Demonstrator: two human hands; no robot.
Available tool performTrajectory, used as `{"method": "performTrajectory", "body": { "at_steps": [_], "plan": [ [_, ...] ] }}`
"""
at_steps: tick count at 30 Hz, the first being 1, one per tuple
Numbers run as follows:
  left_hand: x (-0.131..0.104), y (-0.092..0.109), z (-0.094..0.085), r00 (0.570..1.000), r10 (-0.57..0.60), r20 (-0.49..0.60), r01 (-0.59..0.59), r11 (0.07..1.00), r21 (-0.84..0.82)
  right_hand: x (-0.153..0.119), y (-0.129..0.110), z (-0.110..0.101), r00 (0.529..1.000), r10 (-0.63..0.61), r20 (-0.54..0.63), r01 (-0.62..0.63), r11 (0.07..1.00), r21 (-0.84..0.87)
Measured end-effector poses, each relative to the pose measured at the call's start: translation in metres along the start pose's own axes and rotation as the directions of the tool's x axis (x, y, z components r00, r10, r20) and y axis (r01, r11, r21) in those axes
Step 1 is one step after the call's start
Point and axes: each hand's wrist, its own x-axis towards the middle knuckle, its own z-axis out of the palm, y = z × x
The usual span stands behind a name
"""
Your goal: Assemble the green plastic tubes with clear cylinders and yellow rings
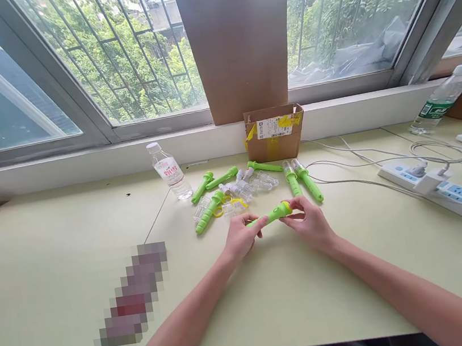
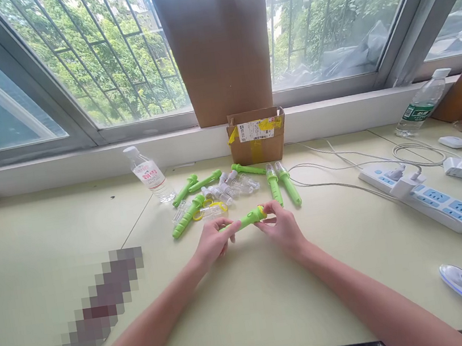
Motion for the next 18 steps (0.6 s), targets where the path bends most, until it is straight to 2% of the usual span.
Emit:
{"method": "performTrajectory", "body": {
  "at_steps": [8,10,12,13,14,16,18],
  "plan": [
    [0.004,-0.005,-0.004,0.997,-0.048,0.062,0.051,0.998,-0.043,0.001,0.0,0.0,1.0,0.009,0.001,-0.009,1.0,-0.015],
    [0.005,-0.007,-0.003,0.998,-0.017,0.055,0.017,1.0,0.005,0.001,0.001,0.0,1.0,0.018,-0.014,-0.018,1.0,-0.013],
    [0.006,-0.009,-0.003,0.994,0.112,0.008,-0.112,0.986,0.122,0.002,0.001,-0.001,0.999,0.027,-0.036,-0.027,1.0,0.005],
    [0.007,-0.01,-0.003,0.974,0.223,-0.021,-0.214,0.953,0.212,0.002,0.0,-0.002,0.998,0.036,-0.045,-0.036,0.999,0.02],
    [0.008,-0.012,-0.003,0.935,0.352,-0.045,-0.322,0.893,0.315,0.003,-0.001,-0.003,0.997,0.05,-0.051,-0.048,0.998,0.037],
    [0.011,-0.016,-0.005,0.817,0.576,-0.032,-0.485,0.716,0.502,0.004,-0.004,-0.004,0.995,0.083,-0.055,-0.079,0.994,0.076],
    [0.013,-0.021,-0.006,0.739,0.674,0.007,-0.542,0.587,0.601,0.005,-0.007,-0.004,0.992,0.112,-0.051,-0.106,0.988,0.108]
  ]
}}
